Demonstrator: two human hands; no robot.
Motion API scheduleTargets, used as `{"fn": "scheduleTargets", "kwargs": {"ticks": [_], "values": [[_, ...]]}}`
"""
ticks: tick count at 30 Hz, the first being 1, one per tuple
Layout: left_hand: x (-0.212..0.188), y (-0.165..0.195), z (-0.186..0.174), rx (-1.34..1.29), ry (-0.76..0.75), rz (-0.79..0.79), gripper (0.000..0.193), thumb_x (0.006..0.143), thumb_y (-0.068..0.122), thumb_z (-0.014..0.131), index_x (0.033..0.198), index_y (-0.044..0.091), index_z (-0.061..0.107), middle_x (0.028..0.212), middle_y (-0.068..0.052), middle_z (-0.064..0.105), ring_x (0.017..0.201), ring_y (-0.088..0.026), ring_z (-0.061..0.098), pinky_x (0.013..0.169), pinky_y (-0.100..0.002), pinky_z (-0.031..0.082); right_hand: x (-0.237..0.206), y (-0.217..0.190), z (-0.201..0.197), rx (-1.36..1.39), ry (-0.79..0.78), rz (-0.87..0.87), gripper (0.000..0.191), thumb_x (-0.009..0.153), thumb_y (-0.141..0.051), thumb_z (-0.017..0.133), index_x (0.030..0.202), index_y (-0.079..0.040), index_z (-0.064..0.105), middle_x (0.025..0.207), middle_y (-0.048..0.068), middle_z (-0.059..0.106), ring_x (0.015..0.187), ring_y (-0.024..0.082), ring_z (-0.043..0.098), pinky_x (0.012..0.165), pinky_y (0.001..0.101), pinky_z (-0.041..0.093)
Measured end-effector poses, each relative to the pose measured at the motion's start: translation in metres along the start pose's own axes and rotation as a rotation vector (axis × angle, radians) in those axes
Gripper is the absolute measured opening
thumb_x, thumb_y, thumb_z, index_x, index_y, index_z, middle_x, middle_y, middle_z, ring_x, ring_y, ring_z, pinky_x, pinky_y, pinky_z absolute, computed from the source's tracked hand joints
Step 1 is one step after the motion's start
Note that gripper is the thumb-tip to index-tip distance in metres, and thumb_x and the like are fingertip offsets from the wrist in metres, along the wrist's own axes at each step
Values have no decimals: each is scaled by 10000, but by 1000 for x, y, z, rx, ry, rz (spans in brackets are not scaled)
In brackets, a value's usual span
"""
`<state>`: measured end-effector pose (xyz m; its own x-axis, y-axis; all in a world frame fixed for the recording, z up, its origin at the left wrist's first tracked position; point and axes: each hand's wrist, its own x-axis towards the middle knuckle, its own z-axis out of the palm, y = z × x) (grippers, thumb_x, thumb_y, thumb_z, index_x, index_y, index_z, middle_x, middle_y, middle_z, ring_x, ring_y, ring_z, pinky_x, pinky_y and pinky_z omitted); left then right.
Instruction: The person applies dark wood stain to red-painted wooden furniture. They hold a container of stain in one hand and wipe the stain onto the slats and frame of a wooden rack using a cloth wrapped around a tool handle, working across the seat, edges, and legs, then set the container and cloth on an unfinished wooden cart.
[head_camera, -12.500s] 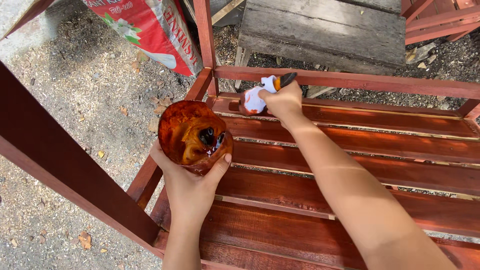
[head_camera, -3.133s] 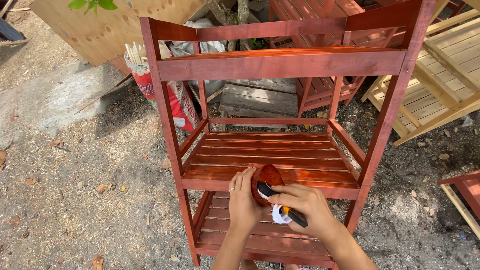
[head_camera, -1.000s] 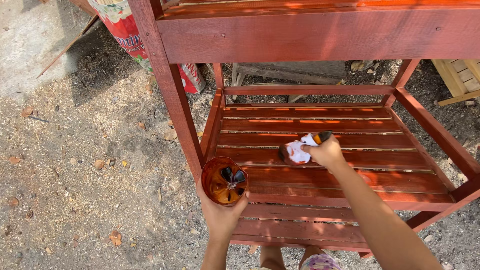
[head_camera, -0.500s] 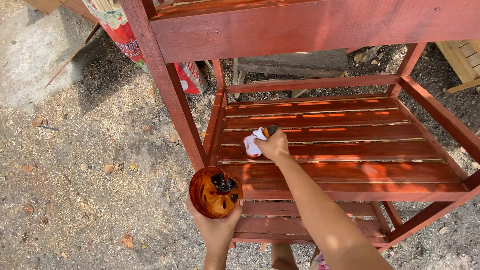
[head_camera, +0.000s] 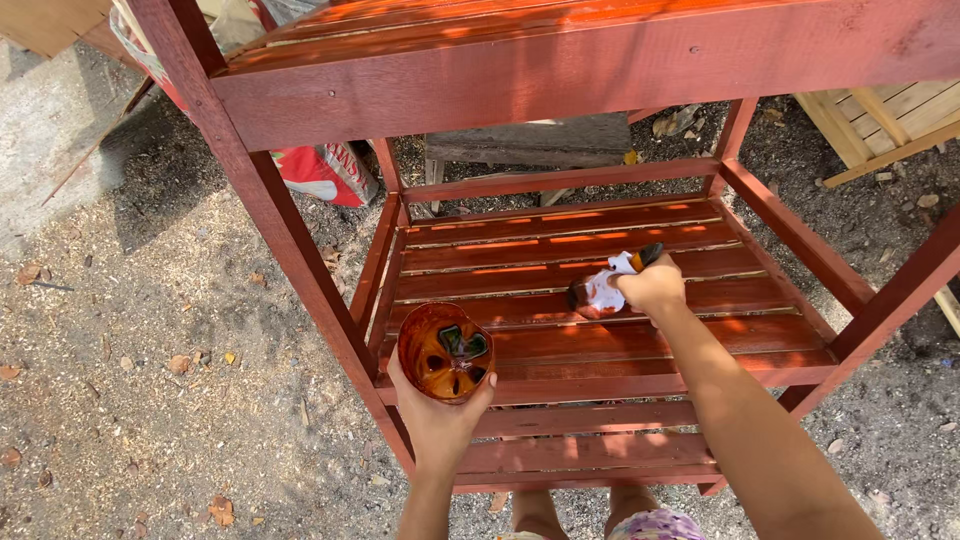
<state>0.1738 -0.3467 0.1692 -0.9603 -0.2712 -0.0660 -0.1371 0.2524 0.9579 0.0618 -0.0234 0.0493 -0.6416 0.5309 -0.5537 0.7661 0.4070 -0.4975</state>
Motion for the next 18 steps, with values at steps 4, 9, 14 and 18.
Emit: {"fn": "scheduleTargets", "kwargs": {"ticks": [4, 9, 14, 18], "values": [[-18, 10, 28, -28, -13, 65, 1033, 641, 182, 935, 1457, -15, 333, 1344, -179, 524, 1230, -276, 599, 1039, -389, 531, 51, 62, -79, -157, 200, -53, 546, 652, -323, 936, 1023, 18, 727, 1038, 214, 770, 905, 299, 766, 795, 415, 592], [-36, 13, 58, -96, -38, 26, 976, 645, 176, 928, 1424, -9, 371, 1316, -167, 559, 1198, -267, 621, 1030, -389, 547, 87, 112, -163, -627, 311, -89, 477, 767, -403, 858, 1087, -64, 758, 1086, 231, 755, 999, 378, 734, 842, 475, 594], [-50, 14, 76, -45, -12, 49, 1000, 630, 184, 932, 1428, -15, 363, 1308, -170, 550, 1196, -263, 603, 1024, -389, 524, 55, 105, -140, -931, 231, -253, 280, 800, -253, 784, 1066, -166, 789, 998, 137, 783, 968, 325, 764, 842, 416, 616], [-60, 17, 76, -18, 10, 71, 1007, 654, 193, 918, 1454, -23, 344, 1327, -181, 539, 1203, -267, 597, 1025, -391, 513, -5, 72, -61, -585, 266, -547, 261, 785, -218, 747, 1045, -218, 766, 863, 107, 765, 818, 321, 736, 754, 431, 593]]}}
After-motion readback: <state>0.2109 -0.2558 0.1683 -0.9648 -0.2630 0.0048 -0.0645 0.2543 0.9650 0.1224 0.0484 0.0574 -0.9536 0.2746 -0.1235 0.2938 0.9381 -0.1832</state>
